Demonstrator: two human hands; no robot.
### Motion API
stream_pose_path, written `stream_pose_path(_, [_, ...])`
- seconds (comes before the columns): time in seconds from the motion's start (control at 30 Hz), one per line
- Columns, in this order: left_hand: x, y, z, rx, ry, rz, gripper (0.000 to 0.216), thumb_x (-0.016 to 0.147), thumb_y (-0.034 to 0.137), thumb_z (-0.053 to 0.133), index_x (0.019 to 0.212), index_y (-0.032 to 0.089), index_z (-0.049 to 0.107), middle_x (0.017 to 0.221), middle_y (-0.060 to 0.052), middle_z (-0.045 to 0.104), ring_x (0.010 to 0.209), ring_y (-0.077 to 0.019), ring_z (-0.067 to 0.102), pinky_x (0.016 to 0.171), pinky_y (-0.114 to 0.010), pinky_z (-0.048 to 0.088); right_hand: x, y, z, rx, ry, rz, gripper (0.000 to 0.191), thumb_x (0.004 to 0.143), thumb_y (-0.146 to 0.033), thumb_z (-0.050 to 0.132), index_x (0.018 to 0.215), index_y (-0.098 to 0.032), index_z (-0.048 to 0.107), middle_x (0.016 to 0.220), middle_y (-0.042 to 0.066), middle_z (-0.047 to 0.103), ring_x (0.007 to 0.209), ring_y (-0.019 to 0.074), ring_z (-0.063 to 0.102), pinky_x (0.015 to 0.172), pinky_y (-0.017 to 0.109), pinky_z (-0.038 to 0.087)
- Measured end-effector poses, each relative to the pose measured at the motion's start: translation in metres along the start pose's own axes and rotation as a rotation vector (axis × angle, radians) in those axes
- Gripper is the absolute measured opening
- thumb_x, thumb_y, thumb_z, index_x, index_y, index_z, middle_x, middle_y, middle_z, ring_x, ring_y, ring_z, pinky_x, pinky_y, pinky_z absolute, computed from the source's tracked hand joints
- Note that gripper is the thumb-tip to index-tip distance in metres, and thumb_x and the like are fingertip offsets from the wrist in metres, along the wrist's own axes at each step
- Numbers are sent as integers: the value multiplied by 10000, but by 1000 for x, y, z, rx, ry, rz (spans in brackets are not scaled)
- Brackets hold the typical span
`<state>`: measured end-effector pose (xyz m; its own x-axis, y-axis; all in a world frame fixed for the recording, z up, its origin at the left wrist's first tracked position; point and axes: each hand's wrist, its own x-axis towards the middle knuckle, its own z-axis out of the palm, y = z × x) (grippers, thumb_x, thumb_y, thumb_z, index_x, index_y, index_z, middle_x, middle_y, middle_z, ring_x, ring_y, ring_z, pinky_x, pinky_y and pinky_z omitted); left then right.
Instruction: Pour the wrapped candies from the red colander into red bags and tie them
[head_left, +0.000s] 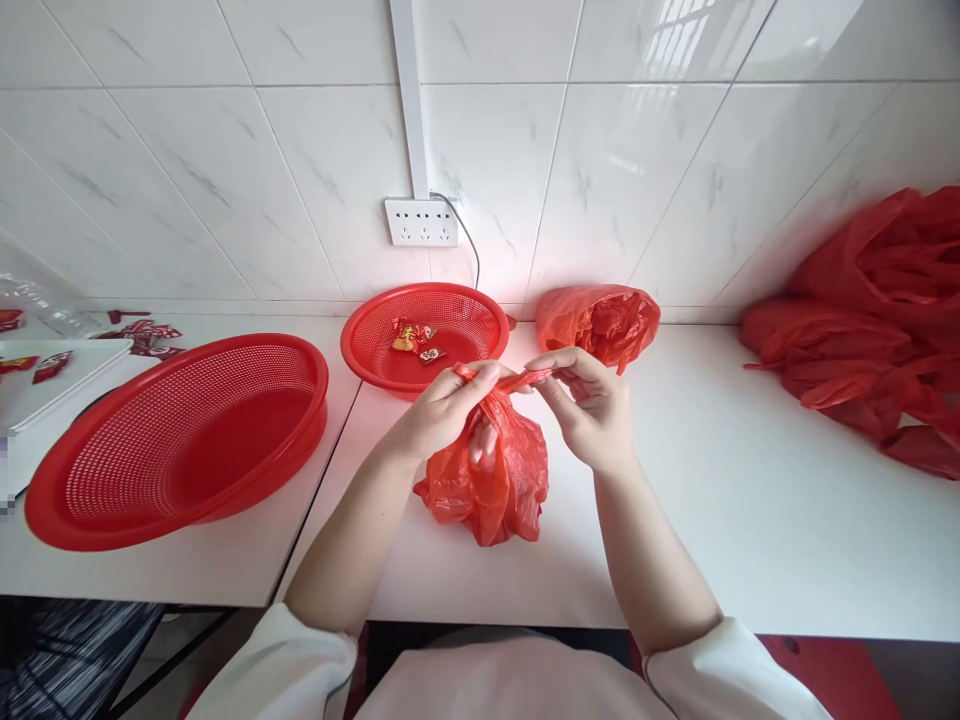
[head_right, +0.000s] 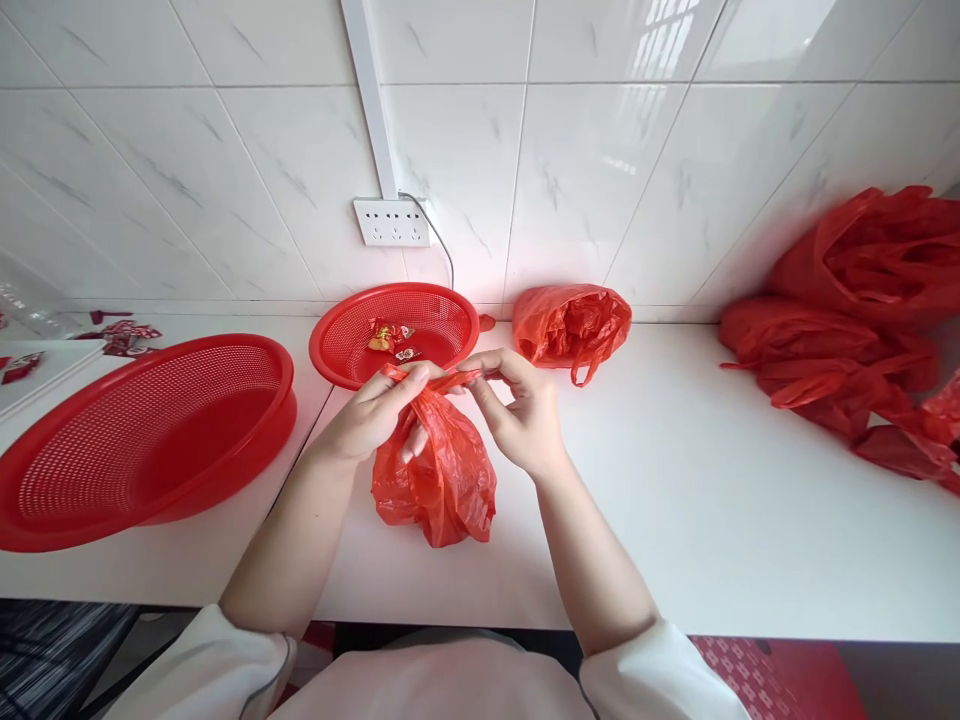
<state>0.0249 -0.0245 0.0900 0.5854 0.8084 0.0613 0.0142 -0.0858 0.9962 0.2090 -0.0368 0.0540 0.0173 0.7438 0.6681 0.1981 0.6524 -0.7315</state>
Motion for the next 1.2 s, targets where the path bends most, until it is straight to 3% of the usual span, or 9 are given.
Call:
stream_pose_path(0.07, [-2, -4, -4, -34, 73, -20, 451, 950, 495, 385, 1161, 170, 616, 586, -7, 628, 374, -86, 507, 429, -220, 423, -7, -1, -3, 7, -9, -44, 76, 876, -186, 585, 912, -206, 648, 846, 26, 677, 799, 152, 652, 752, 325, 546])
stream_pose_path(0.17, [-2, -10, -11, -115, 148, -53, 419, 930, 460, 461, 1183, 170, 626, 631, -22, 655, 480, -96, 575, 526, -216, 480, -15, -8, -8, -31, -243, -152, 139, 859, -132, 579, 922, -223, 663, 855, 28, 690, 794, 158, 650, 738, 325, 546])
stream_pose_path(0.33, [-9, -2, -16, 16, -66, -1, 291, 850, 288, 613, 1114, 169, 644, 843, -57, 692, 666, -126, 640, 658, -254, 532, -18, -12, -10, -77, -565, -126, 150, 860, -155, 578, 967, -231, 651, 936, 41, 675, 841, 162, 635, 770, 329, 543])
stream_pose_path(0.43, [-22, 11, -13, 419, -107, 124, 334, 839, 171, 576, 1165, 226, 616, 1003, -54, 690, 866, -171, 662, 781, -288, 533, -15, -6, -5, -17, -430, -85, 43, 834, -236, 637, 866, -210, 623, 902, 45, 614, 842, 166, 605, 794, 340, 525])
stream_pose_path(0.63, [-29, 2, -13, 1136, 314, 544, 484, 814, -7, 449, 1186, 271, 585, 1084, -31, 646, 974, -170, 632, 798, -271, 516, -9, 12, 22, 371, -195, 211, 235, 954, -393, 443, 1142, -284, 532, 1363, 55, 476, 1092, 192, 581, 926, 396, 494])
stream_pose_path(0.77, [-20, -19, -21, 1119, 459, 768, 263, 800, 36, 545, 988, 214, 591, 983, -37, 610, 905, -144, 617, 703, -230, 522, -7, 20, 32, 483, -259, 315, 399, 902, -423, 541, 1277, -318, 457, 1362, 61, 494, 865, 153, 630, 735, 325, 542])
stream_pose_path(0.9, [-19, -29, -26, 1141, 506, 772, 139, 781, 72, 612, 824, 201, 584, 812, 6, 613, 774, -122, 601, 679, -232, 510, -6, 26, 31, 531, -155, 350, 429, 842, -359, 644, 1233, -294, 481, 1100, 40, 620, 763, 126, 600, 648, 272, 500])
stream_pose_path(1.0, [-22, -30, -26, 1078, 492, 756, 110, 778, 88, 641, 798, 190, 605, 801, 8, 630, 741, -111, 604, 656, -224, 508, -5, 27, 29, 560, -138, 363, 498, 799, -309, 691, 1250, -318, 481, 1168, 38, 607, 784, 124, 582, 637, 263, 480])
stream_pose_path(1.2, [-26, -27, -27, 942, 412, 740, 155, 806, 118, 659, 923, 214, 696, 865, -4, 709, 777, -112, 654, 665, -211, 534, -7, 26, 23, 544, -137, 365, 109, 823, -280, 652, 909, -216, 636, 730, -11, 600, 616, 96, 501, 572, 241, 396])
